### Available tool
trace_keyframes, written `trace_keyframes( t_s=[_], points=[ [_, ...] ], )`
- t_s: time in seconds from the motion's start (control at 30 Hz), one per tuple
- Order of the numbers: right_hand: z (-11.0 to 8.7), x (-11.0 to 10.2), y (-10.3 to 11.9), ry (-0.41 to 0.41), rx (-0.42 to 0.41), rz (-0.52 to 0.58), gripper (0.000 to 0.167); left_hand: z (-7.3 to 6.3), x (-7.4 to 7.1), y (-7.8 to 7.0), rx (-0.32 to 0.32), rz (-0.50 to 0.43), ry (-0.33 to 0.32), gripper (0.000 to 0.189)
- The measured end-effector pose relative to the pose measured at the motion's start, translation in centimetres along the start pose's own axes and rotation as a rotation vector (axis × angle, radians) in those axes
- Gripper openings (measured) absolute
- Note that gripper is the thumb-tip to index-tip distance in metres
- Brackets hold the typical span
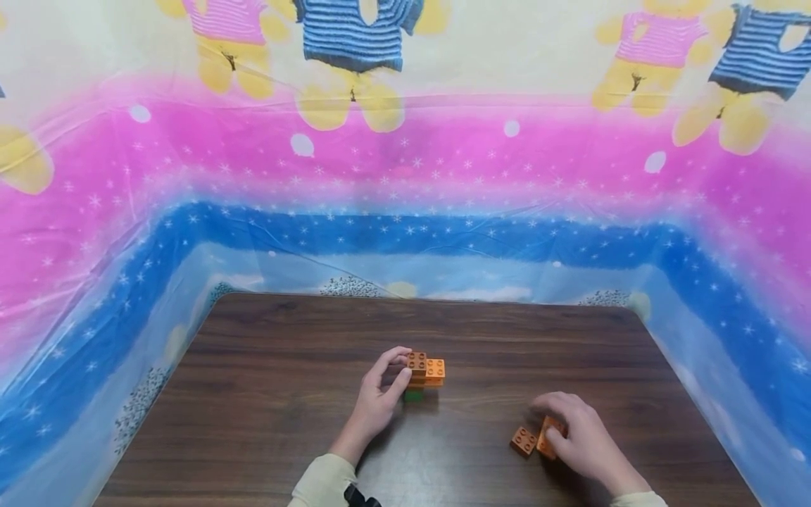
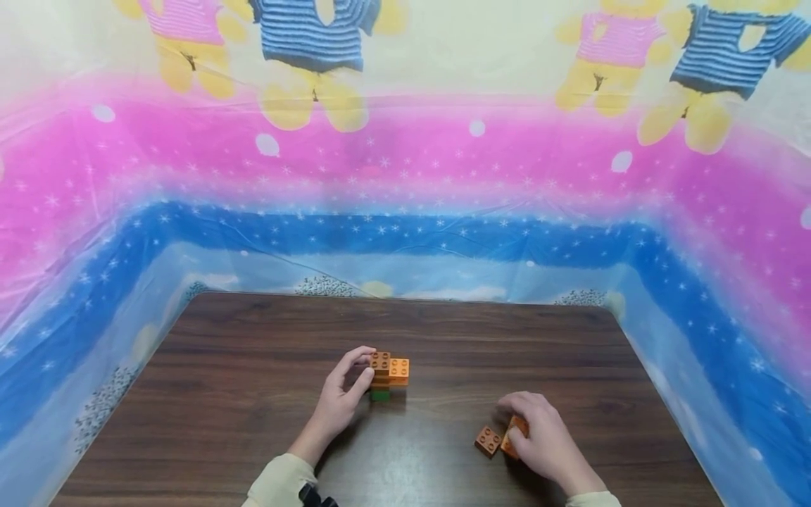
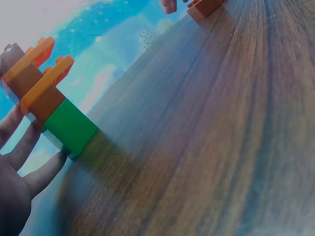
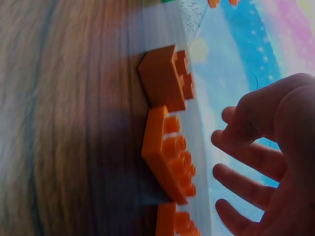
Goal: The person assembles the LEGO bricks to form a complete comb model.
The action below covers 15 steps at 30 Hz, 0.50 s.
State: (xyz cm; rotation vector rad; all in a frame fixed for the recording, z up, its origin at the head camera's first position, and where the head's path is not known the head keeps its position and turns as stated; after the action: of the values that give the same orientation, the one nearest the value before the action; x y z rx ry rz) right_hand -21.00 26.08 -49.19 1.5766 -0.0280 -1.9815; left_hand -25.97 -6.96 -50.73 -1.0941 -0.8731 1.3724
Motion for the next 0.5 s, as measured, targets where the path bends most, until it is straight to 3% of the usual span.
trace_keyframes(
  t_s=[0.2, 0.5],
  points=[
    [-0.8, 0.2, -0.7, 0.026, 0.004, -0.01, 0.045, 0.0, 0.0, 0.1, -0.006, 0.0, -0.003, 0.032],
    [-1.2, 0.4, -0.4, 0.067, -0.062, 0.027, 0.058, 0.0, 0.0, 0.2, -0.008, 0.002, -0.008, 0.032]
  ],
)
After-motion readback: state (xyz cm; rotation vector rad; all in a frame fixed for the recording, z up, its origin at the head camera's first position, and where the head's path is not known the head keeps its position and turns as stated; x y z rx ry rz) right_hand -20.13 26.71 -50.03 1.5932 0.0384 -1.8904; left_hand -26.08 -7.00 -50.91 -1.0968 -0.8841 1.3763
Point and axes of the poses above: each hand's wrist, its own z-axis towards the middle knuckle, its own x-axis out of the palm, y = z × x, the point moved 10 cm from there along z, towards the middle knuckle, and after that the axes turned 4 degrees about -x, right-handed, at the moved point
